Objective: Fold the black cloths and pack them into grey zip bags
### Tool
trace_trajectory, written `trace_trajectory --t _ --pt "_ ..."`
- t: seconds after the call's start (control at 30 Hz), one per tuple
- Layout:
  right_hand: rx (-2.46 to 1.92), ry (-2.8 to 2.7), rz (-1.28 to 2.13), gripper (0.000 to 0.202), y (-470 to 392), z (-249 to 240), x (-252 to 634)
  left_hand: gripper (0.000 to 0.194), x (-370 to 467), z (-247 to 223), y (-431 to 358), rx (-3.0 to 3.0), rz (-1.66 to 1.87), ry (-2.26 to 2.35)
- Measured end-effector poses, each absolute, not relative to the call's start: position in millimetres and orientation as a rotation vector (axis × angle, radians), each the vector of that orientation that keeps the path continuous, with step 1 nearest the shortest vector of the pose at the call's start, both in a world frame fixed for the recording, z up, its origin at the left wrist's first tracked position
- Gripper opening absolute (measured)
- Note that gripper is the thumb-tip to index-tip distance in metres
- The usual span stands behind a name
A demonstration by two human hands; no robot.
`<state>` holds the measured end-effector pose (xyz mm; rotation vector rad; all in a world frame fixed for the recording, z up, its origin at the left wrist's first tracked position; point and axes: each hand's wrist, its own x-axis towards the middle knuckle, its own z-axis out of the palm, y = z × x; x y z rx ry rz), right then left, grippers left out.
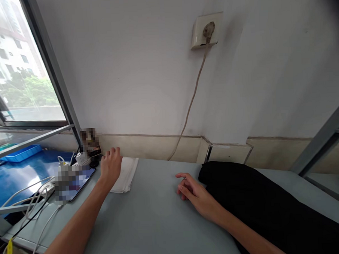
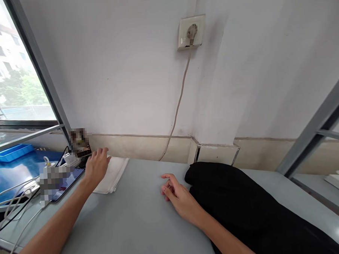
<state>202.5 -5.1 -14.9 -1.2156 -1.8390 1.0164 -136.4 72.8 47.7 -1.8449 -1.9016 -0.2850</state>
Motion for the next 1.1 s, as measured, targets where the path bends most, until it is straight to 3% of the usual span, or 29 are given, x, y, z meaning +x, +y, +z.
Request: trace_trajectory --t 0.27,0.57,1.1 --pt "-1.219 -1.85 0.972 0.045 -4 -15 203 0.034 -96 23 66 -2.728 -0.682 -1.122" --pt "-1.216 -1.88 0.963 0.045 -4 -18 204 0.062 -82 -18 64 -3.015 -0.48 -1.384" --pt "-1.202 -1.924 0.99 0.037 -3 -20 203 0.061 -83 -18 64 -2.971 -0.423 -1.393"
